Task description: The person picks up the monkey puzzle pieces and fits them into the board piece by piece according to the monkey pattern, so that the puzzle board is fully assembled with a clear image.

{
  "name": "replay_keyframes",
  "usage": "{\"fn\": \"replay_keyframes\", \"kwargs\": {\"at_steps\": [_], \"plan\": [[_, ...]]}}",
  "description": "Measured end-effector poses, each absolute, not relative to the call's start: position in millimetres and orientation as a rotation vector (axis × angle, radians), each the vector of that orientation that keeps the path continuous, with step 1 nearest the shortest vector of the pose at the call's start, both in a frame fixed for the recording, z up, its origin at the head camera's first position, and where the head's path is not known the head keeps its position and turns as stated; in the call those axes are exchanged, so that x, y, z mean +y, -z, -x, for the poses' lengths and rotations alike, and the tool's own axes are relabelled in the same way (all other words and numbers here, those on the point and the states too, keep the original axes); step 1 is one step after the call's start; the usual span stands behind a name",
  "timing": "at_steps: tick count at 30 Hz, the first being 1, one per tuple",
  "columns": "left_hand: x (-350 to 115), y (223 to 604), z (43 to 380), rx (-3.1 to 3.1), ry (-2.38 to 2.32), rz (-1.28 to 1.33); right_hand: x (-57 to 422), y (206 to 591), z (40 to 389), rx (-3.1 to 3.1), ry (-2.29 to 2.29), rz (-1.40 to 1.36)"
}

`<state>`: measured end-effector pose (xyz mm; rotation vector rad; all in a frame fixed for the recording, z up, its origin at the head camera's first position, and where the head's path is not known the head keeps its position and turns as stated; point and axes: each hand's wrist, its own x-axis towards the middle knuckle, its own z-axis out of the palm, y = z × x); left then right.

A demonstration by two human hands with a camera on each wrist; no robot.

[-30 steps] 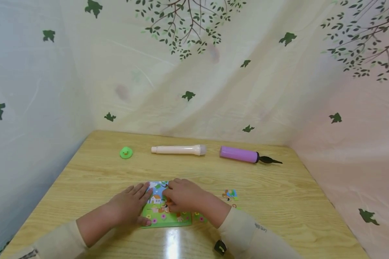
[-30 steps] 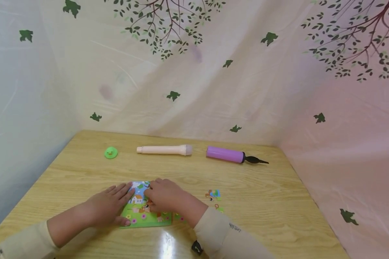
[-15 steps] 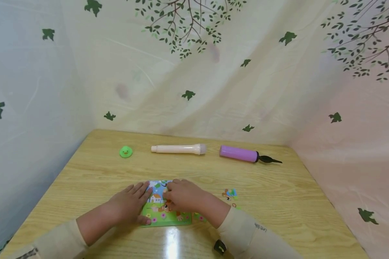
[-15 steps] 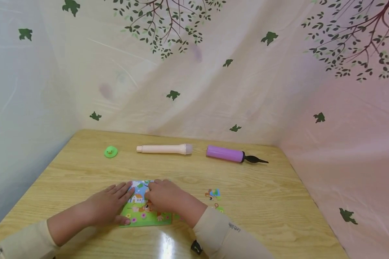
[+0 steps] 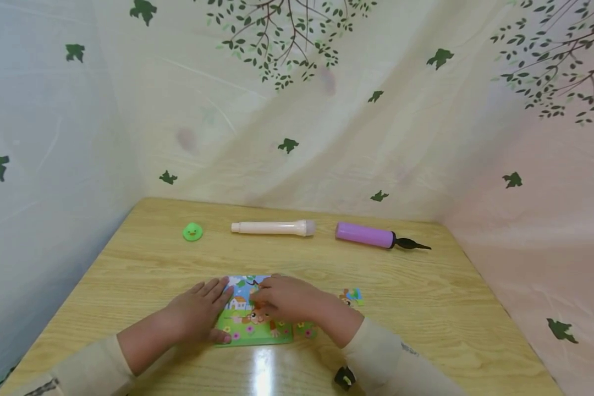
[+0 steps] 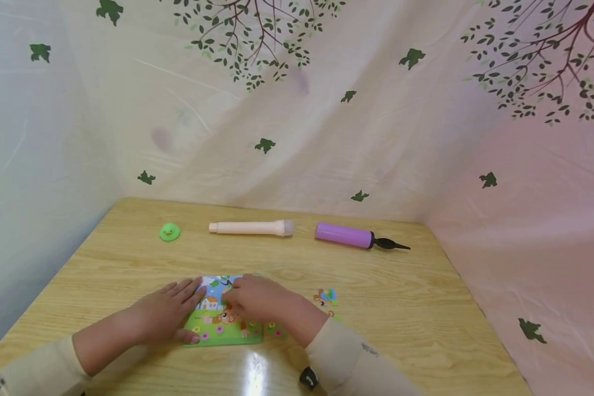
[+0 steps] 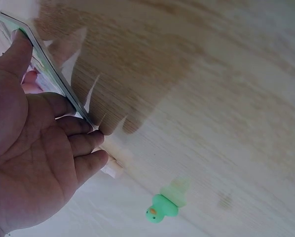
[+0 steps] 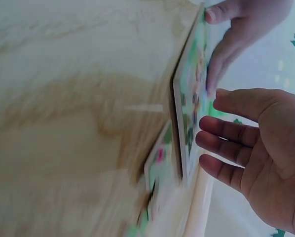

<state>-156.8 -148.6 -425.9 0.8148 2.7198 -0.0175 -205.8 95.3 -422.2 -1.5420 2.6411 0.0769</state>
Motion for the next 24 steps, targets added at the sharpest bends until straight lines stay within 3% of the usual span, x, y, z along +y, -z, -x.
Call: {"fn": "replay_keyframes", "kwargs": {"at_steps": [24], "plan": [[-147.2,423.3,154.0,2.729,0.020,-0.823,229.6,399.5,214.3,2.836,0.211,0.816]]}}
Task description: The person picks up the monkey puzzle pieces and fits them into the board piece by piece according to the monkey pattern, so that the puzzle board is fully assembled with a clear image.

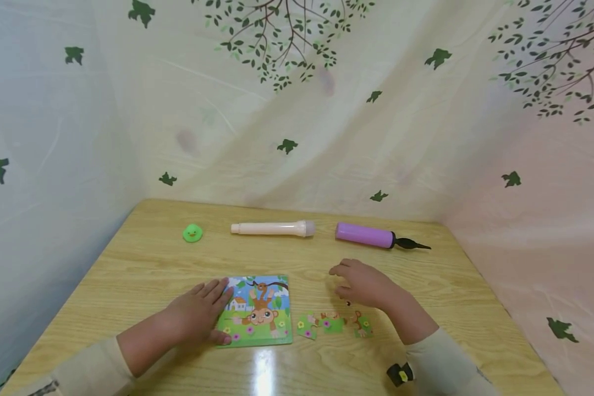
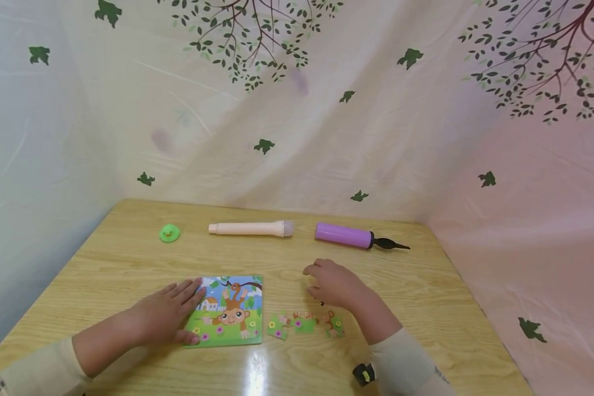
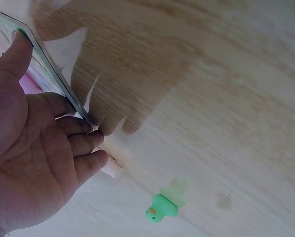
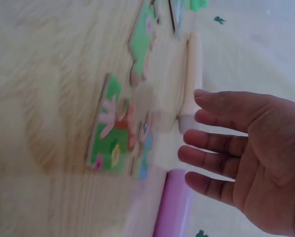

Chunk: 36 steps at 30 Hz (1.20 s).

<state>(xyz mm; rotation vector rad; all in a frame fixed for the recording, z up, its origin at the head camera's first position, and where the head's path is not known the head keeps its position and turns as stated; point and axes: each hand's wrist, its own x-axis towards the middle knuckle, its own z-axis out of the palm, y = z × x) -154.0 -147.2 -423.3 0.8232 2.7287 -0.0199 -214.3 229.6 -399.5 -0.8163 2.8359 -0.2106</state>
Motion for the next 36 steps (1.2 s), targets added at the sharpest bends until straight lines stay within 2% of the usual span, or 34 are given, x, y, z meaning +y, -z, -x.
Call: {"fn": "replay_keyframes", "kwargs": {"at_steps": [9,21,28,36], "plan": [[-148.0,423.6,153.3,2.734,-0.003,-0.819,249.0,412.3,209.1,2.749,0.222,0.567],[-149.2,426.2,153.1,2.731,-0.011,-0.808,247.3,422.6,212.6,2.801,0.135,0.698],[-149.3,426.1,153.1,2.733,0.022,-0.814,234.5,422.4,214.6,2.855,-0.066,0.716],[-147.9,424.4,154.9,2.721,0.008,-0.814,210.0,414.8,215.9,2.897,-0.081,0.899]]}}
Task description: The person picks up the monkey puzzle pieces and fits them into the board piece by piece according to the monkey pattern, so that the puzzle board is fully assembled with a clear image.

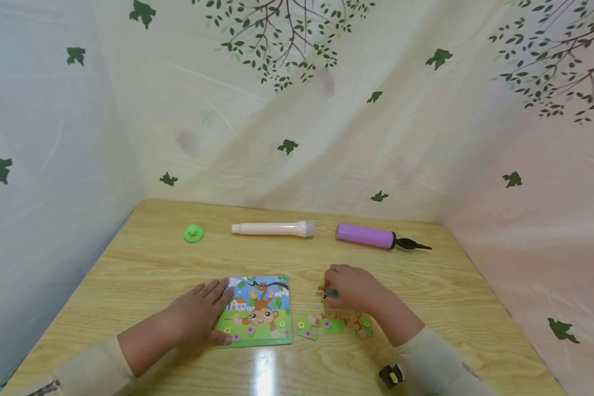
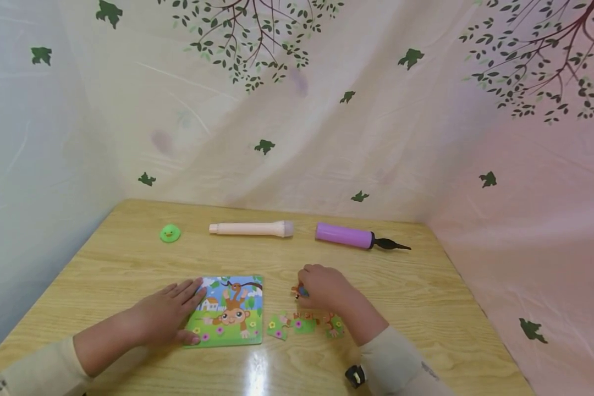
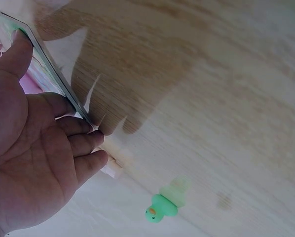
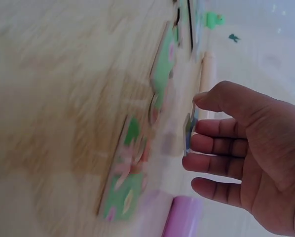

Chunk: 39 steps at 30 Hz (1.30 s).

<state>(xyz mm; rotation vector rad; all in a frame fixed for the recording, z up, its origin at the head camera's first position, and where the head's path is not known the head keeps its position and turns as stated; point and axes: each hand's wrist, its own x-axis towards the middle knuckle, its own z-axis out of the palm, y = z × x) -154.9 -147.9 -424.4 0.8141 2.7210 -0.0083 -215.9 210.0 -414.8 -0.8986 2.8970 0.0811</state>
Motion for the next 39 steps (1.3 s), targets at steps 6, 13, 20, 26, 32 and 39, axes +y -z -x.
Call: {"fn": "replay_keyframes", "kwargs": {"at_steps": [6,13,20,26,32,39], "plan": [[-148.2,424.5,155.6,2.716,0.022,-0.818,182.6,403.4,209.1,2.882,-0.069,1.043],[-148.4,424.9,156.4,2.712,0.010,-0.816,148.1,403.8,206.1,2.836,-0.149,1.191],[-148.2,423.5,155.8,2.715,0.004,-0.812,116.7,414.2,205.4,2.790,-0.240,1.268],[-148.7,424.3,155.6,2.726,-0.016,-0.814,101.8,422.6,203.0,2.763,-0.342,1.243],[-148.8,424.9,156.0,2.727,-0.026,-0.807,97.5,423.6,199.7,2.767,-0.375,1.273],[-149.4,424.7,155.7,2.724,-0.028,-0.808,95.9,422.6,196.3,2.777,-0.434,1.382]]}}
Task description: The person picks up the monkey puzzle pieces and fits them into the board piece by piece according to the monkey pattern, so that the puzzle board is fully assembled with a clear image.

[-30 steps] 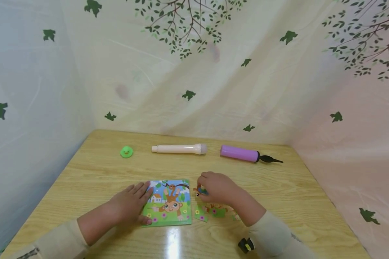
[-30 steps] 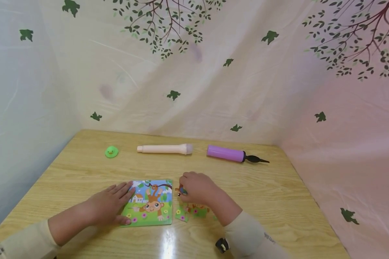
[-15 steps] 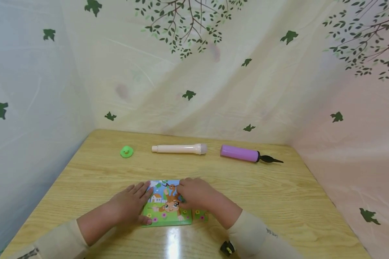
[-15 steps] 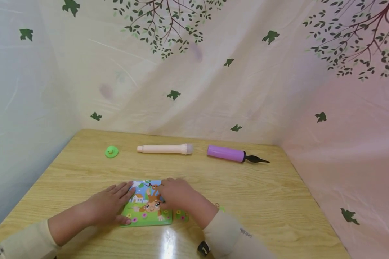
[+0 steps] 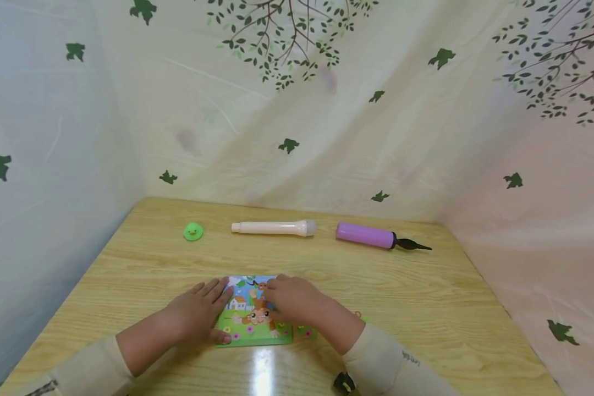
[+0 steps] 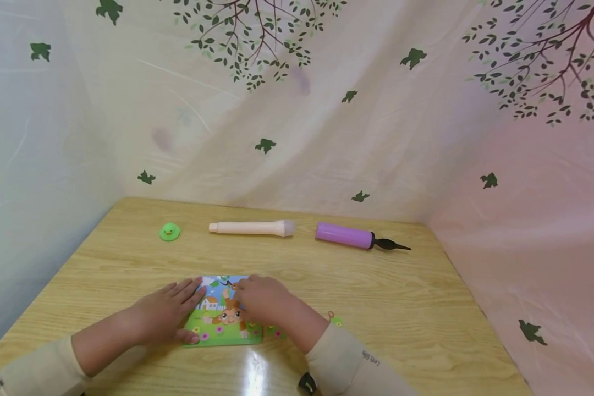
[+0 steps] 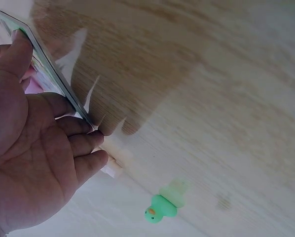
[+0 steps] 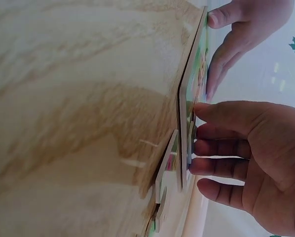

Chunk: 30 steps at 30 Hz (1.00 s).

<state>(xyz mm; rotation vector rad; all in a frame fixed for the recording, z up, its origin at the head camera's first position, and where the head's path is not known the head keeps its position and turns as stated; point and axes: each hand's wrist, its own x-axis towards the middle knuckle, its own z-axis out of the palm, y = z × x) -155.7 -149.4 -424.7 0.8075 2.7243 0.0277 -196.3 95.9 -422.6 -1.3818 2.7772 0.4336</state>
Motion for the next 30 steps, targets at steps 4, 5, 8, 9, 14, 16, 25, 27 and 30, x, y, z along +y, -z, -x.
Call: {"fn": "replay_keyframes", "kwargs": {"at_steps": [4,5,8,9,14,16,25,27,30], "plan": [[-149.4,424.9,155.8,2.728,-0.022,-0.806,94.4,424.7,194.5,2.792,-0.479,1.423],[-149.4,425.0,155.7,2.730,-0.017,-0.807,93.9,425.6,194.1,2.796,-0.491,1.431],[-149.4,424.7,155.1,2.737,0.000,-0.812,93.1,427.7,192.2,2.802,-0.545,1.460],[-149.4,424.6,154.8,2.739,0.000,-0.812,93.4,427.8,191.1,2.804,-0.562,1.473],[-148.8,424.1,153.1,2.749,-0.014,-0.814,100.8,425.5,186.1,2.819,-0.410,1.460],[-148.2,423.7,152.6,2.748,-0.031,-0.822,107.3,424.1,185.2,2.801,-0.247,1.412],[-147.3,420.7,150.8,2.735,-0.038,-0.818,147.9,410.1,178.7,2.832,0.036,1.086],[-147.4,421.3,151.1,2.739,-0.036,-0.824,154.7,407.9,175.6,2.844,0.008,1.032],[-148.2,422.7,151.9,2.739,-0.032,-0.825,162.6,409.7,171.1,2.840,-0.053,1.004]]}}
